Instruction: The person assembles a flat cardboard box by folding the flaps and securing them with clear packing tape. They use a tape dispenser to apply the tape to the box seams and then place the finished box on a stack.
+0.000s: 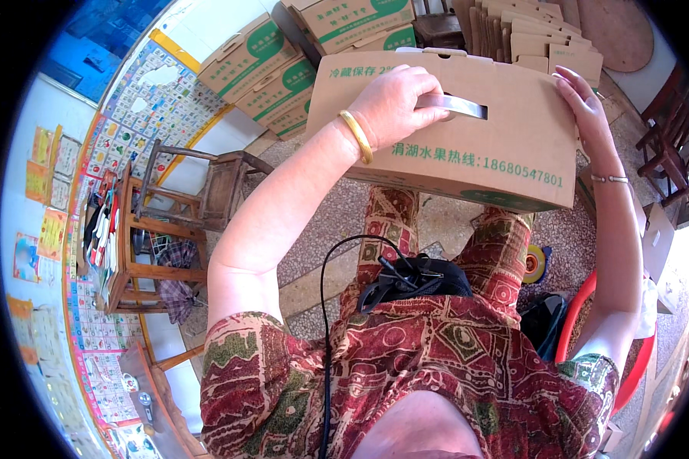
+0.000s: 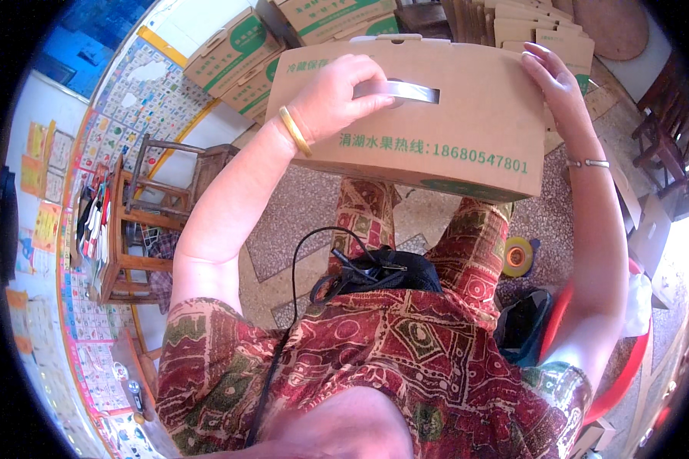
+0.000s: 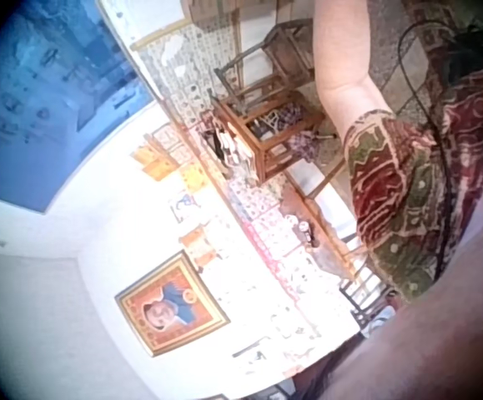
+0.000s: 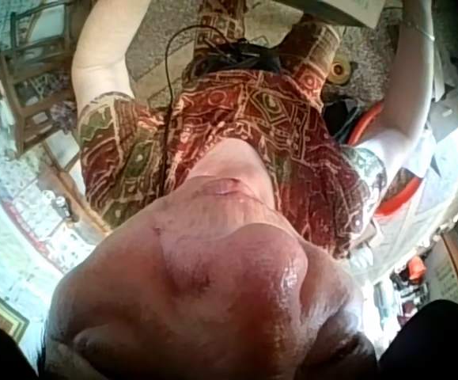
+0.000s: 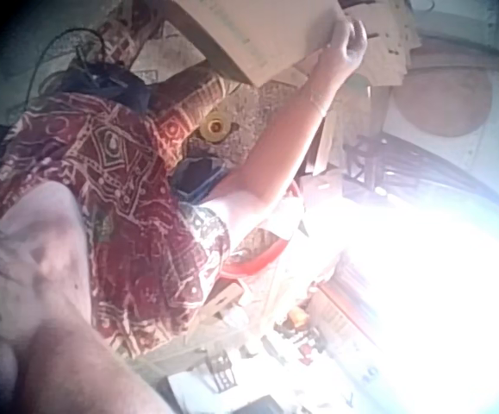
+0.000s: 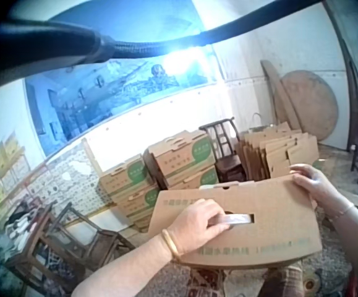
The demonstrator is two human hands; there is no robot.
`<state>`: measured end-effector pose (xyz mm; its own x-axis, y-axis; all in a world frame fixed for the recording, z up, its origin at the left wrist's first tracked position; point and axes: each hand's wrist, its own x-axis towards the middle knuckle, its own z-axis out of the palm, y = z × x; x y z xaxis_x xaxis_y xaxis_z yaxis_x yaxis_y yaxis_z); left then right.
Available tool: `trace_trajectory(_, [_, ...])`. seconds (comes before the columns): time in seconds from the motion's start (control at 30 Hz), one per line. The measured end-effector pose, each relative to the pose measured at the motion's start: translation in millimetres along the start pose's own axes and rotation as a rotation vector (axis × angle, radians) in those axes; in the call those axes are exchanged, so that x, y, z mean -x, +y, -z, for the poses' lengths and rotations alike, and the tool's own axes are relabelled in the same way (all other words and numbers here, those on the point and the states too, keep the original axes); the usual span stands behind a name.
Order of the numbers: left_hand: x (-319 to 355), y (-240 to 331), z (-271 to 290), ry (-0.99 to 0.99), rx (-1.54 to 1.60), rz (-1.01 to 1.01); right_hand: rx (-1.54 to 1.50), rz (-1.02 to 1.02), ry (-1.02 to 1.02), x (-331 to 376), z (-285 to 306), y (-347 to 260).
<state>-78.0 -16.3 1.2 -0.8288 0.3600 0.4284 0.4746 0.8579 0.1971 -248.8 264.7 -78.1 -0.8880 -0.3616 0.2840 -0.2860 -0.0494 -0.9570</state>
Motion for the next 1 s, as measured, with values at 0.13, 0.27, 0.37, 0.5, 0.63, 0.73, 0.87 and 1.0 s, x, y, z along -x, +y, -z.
trace_trajectory(0.13, [-4, -1, 0, 0.019, 0.000, 0.021, 0.088, -0.089, 0.078, 1, 7, 8])
trace_trajectory(0.27, [-8, -10, 0, 0.025, 0.048, 0.085, 0.029, -0.070, 0.124, 12, 12, 17])
trace_trajectory(0.37, [-9, -24, -5, -0.008, 0.149, 0.169, -0.042, -0.076, 0.129, 16, 18, 35])
trace_trajectory(0.5, [-13, -40, -4, 0.058, 0.067, 0.163, -0.035, -0.129, 0.096, 29, 25, 59])
trace_trajectory(0.63, [-21, -49, 10, 0.045, 0.017, 0.190, -0.084, -0.192, 0.073, 43, 23, 78])
trace_trajectory(0.73, [-20, -58, 16, 0.077, 0.135, 0.153, -0.095, -0.268, 0.007, 52, 19, 74])
trace_trajectory(0.87, [-26, -52, 24, 0.072, 0.118, 0.037, -0.160, -0.326, -0.099, 57, 15, 55])
trace_trajectory(1.0, [-36, -65, 15, 0.154, -0.118, -0.299, -0.193, -0.405, -0.152, 62, -3, 45])
